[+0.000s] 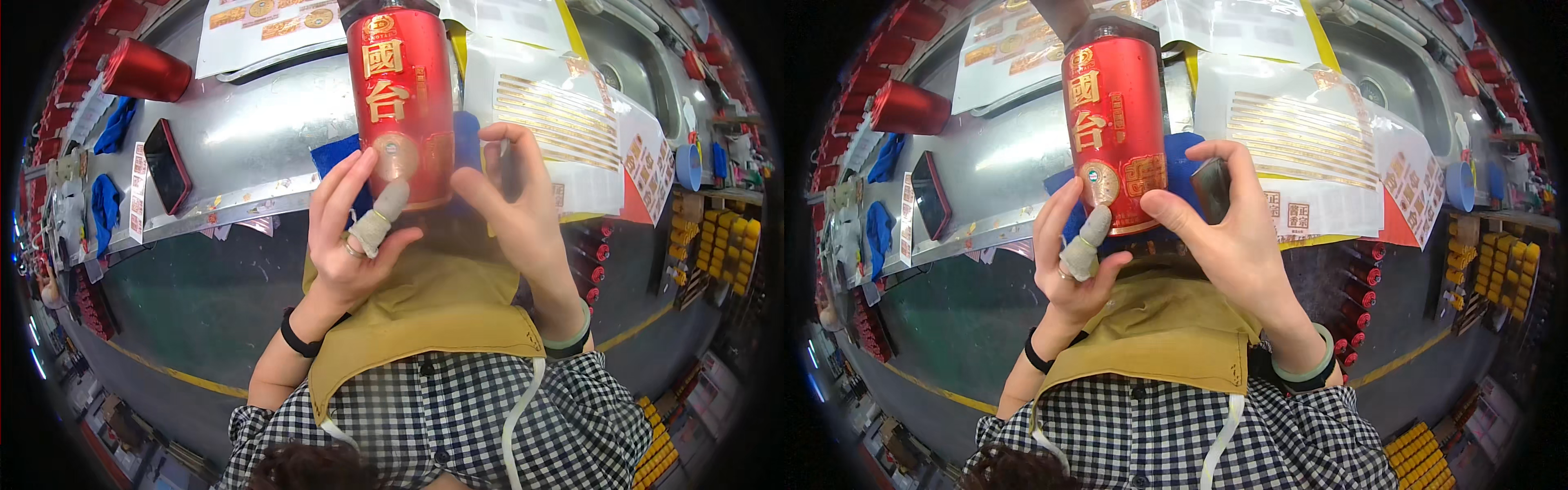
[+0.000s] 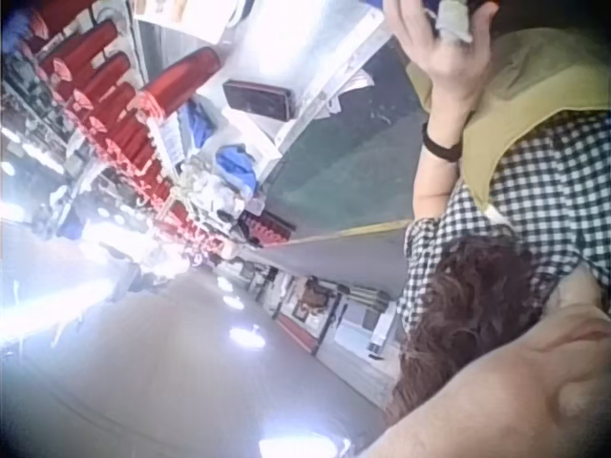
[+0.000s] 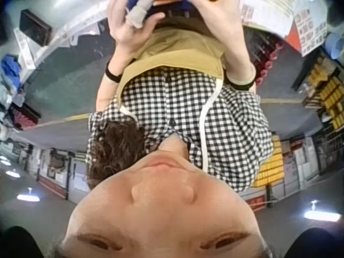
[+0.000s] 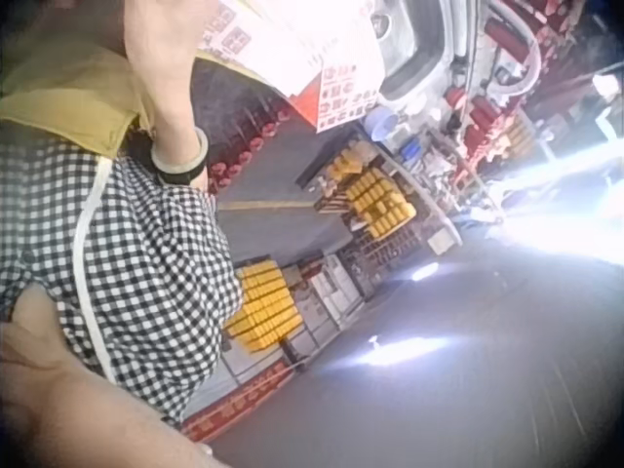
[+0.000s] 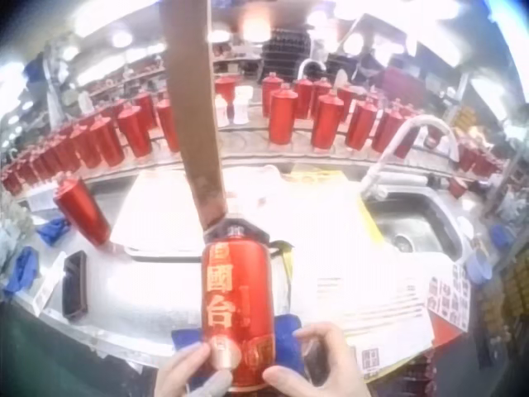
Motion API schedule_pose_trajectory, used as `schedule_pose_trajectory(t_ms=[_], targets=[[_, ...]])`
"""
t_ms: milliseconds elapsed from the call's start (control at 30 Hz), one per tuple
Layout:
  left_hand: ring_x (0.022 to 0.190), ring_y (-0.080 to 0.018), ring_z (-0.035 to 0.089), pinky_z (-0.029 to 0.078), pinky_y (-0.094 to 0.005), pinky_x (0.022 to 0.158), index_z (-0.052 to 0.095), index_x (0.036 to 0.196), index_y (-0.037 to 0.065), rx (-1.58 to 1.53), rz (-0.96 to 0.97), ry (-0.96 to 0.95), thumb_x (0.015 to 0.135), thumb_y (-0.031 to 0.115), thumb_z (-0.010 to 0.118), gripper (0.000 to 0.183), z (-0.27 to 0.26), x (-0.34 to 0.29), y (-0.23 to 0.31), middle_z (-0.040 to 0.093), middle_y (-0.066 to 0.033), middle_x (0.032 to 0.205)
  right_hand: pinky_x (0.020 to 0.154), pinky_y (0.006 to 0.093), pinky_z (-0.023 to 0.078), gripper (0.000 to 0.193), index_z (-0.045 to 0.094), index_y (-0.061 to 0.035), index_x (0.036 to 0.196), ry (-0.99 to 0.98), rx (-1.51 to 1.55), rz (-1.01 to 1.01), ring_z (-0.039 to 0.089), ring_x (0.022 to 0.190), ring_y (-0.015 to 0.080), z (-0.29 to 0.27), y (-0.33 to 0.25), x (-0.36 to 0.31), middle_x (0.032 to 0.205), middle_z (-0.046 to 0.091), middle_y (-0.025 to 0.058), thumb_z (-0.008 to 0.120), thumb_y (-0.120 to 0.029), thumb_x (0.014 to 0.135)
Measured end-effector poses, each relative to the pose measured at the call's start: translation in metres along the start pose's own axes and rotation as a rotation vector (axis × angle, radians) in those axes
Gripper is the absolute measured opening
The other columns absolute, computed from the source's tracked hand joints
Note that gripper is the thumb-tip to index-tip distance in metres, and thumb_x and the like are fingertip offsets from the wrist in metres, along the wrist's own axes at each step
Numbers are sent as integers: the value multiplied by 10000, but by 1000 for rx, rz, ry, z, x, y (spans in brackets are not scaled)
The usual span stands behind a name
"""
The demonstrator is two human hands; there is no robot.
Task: Applying decorative labels and protective films to red canisters on an assembly line.
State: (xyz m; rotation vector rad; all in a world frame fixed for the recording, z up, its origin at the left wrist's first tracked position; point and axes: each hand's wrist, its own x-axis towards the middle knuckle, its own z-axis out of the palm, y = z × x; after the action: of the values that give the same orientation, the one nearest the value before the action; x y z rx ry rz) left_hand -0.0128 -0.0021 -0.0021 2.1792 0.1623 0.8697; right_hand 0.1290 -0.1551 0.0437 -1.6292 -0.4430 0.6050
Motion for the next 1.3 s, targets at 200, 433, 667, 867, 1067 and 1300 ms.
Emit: schedule_pose_trajectory(t_ms=[200,433,667,867,1067,1300], targets=[[1287,-434,569,505,-486,1048,642,1316,1,243,176,-4,760,179,896,636,7,-5,-4,533,-228,1463,712,218,380,403,532,-40,1215,13,2,78,421,807,56,-2,-2,-4,869,471,-39,782,-220,955],[1345,-426,488,468,-492,1073,701,1312,243,484,142,-48,741,141,897,612,20,-5,15,423,-207,1521,792,219,437,399,535,-25,1249,1,83,90,516,886,66,-2,-12,-6,950,568,-12,758,-208,974],[1257,-439,589,493,-471,1042,678,1286,-3,236,55,93,713,-10,880,607,18,-18,-2,538,-251,1464,914,216,413,403,564,-26,1338,95,-43,15,532,1025,63,-8,-16,-7,1138,597,19,432,-340,1124],[1306,-415,559,454,-464,1079,651,1282,-71,301,-87,61,722,57,903,627,5,-25,2,502,-255,1518,966,261,428,385,512,-4,1355,90,86,67,543,1047,109,-14,-17,-2,1116,594,53,540,-289,1097],[1348,-354,558,428,-437,1128,508,1450,-63,43,-177,27,752,88,895,812,8,16,2,545,-232,1486,721,210,421,472,514,-10,1324,11,74,47,488,823,38,-2,-23,8,934,557,-19,754,-212,971],[1313,-333,596,447,-428,1111,502,1449,-75,68,-179,-85,797,85,863,763,1,7,-8,594,-243,1424,622,217,366,550,517,-22,1262,-47,-50,66,381,708,47,12,0,15,793,418,-52,850,-195,860]])
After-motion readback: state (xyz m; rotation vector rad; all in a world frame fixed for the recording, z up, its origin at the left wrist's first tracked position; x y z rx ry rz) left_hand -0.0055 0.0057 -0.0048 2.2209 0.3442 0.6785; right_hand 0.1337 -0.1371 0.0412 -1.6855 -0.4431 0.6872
